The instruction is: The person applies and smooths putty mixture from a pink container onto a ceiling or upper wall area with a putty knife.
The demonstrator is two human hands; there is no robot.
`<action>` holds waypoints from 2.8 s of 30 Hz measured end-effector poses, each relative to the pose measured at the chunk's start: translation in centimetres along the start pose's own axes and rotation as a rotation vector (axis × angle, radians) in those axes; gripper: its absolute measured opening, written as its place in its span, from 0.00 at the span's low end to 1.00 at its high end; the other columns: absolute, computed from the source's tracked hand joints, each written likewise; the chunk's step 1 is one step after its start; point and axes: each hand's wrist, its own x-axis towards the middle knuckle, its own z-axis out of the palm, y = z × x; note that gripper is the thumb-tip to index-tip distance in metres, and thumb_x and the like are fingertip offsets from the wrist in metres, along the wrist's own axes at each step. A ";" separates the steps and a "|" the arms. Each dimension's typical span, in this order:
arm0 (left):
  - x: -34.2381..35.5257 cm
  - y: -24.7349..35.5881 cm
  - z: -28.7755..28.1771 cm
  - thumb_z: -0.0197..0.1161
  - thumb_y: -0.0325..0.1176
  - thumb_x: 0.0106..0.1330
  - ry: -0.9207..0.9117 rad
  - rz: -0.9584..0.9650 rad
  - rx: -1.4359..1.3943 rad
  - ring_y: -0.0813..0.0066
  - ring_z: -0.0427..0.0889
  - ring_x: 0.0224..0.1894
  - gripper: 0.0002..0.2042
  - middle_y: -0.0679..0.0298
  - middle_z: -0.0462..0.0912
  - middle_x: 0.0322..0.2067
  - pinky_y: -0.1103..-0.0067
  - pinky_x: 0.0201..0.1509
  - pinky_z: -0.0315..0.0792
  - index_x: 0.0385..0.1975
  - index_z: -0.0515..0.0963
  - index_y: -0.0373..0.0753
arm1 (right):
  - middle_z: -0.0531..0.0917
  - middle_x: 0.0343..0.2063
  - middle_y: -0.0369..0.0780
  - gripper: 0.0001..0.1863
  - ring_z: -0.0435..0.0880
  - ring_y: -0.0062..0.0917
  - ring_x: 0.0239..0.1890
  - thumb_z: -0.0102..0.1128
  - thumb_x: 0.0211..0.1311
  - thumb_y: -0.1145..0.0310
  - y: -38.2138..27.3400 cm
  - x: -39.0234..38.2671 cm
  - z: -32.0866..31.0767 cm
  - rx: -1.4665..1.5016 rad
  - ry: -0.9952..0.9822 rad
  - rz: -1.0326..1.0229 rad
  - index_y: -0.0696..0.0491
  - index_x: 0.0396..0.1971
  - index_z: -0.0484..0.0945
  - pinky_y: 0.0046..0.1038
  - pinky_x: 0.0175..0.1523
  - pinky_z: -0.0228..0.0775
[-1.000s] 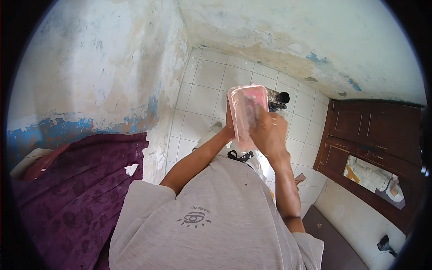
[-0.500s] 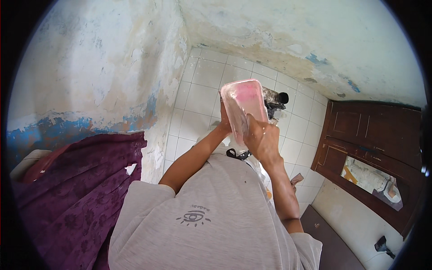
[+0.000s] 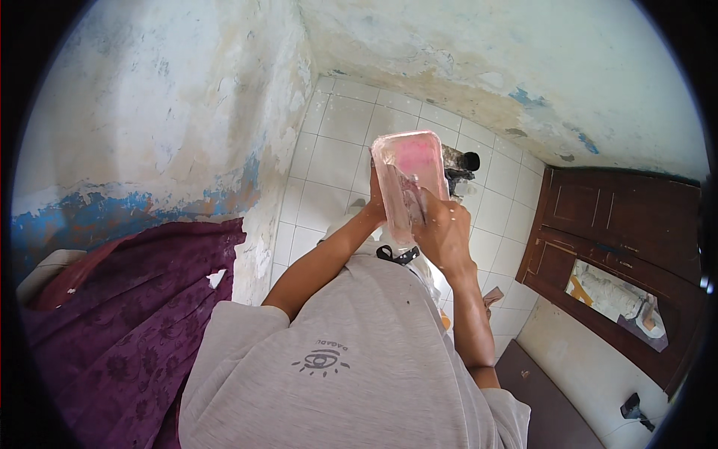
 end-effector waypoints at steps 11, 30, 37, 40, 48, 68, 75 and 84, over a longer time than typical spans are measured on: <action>-0.2 -0.8 -0.1 0.33 0.56 0.76 -0.075 0.030 -0.044 0.59 0.67 0.67 0.30 0.58 0.66 0.65 0.60 0.71 0.63 0.71 0.57 0.46 | 0.80 0.18 0.49 0.12 0.81 0.48 0.22 0.62 0.45 0.75 -0.6 0.6 0.3 0.078 0.086 0.078 0.57 0.34 0.79 0.43 0.30 0.74; 0.7 -0.3 2.2 0.33 0.71 0.69 0.101 -0.028 0.103 0.61 0.68 0.66 0.39 0.62 0.66 0.66 0.60 0.72 0.63 0.71 0.57 0.50 | 0.79 0.16 0.49 0.07 0.81 0.48 0.21 0.62 0.47 0.75 -0.4 1.8 0.5 -0.046 0.055 -0.022 0.57 0.29 0.78 0.41 0.29 0.74; 1.1 -1.1 3.6 0.34 0.81 0.59 0.409 -0.050 0.195 0.58 0.75 0.60 0.47 0.59 0.73 0.60 0.58 0.65 0.70 0.68 0.63 0.50 | 0.82 0.21 0.52 0.07 0.83 0.48 0.25 0.63 0.47 0.75 0.3 3.0 -0.2 -0.178 -0.086 -0.024 0.58 0.28 0.77 0.43 0.32 0.76; 0.9 -1.5 3.9 0.34 0.80 0.60 0.395 -0.090 0.136 0.59 0.76 0.59 0.47 0.59 0.74 0.59 0.59 0.64 0.71 0.67 0.64 0.49 | 0.82 0.22 0.52 0.08 0.83 0.48 0.26 0.63 0.45 0.74 0.6 3.3 -0.6 -0.131 -0.030 0.180 0.58 0.28 0.78 0.45 0.35 0.75; 0.5 -1.8 4.1 0.39 0.73 0.66 0.331 -0.169 0.131 0.61 0.74 0.62 0.39 0.60 0.73 0.61 0.60 0.68 0.68 0.68 0.64 0.50 | 0.82 0.24 0.53 0.11 0.84 0.48 0.30 0.65 0.46 0.71 1.3 3.5 -0.3 -0.196 -0.139 0.064 0.59 0.31 0.80 0.43 0.37 0.78; 0.5 -2.4 4.3 0.35 0.68 0.70 0.344 -0.158 0.172 0.61 0.73 0.63 0.37 0.58 0.71 0.62 0.61 0.70 0.67 0.69 0.62 0.47 | 0.82 0.26 0.55 0.10 0.82 0.50 0.33 0.63 0.46 0.71 1.2 2.9 0.3 -0.137 -0.130 0.206 0.60 0.28 0.78 0.46 0.41 0.75; 1.1 -2.3 4.5 0.35 0.67 0.71 0.292 -0.124 0.110 0.60 0.70 0.66 0.35 0.59 0.69 0.64 0.61 0.72 0.64 0.69 0.61 0.48 | 0.82 0.27 0.55 0.09 0.82 0.52 0.34 0.62 0.46 0.72 0.8 3.4 0.4 -0.094 -0.079 0.249 0.61 0.27 0.78 0.47 0.41 0.75; 1.0 -2.3 4.0 0.34 0.66 0.72 0.343 -0.117 0.202 0.59 0.67 0.68 0.35 0.60 0.66 0.67 0.60 0.74 0.60 0.71 0.58 0.49 | 0.82 0.27 0.56 0.09 0.81 0.54 0.34 0.60 0.50 0.71 1.4 3.3 0.3 -0.031 -0.055 0.236 0.63 0.26 0.77 0.49 0.41 0.74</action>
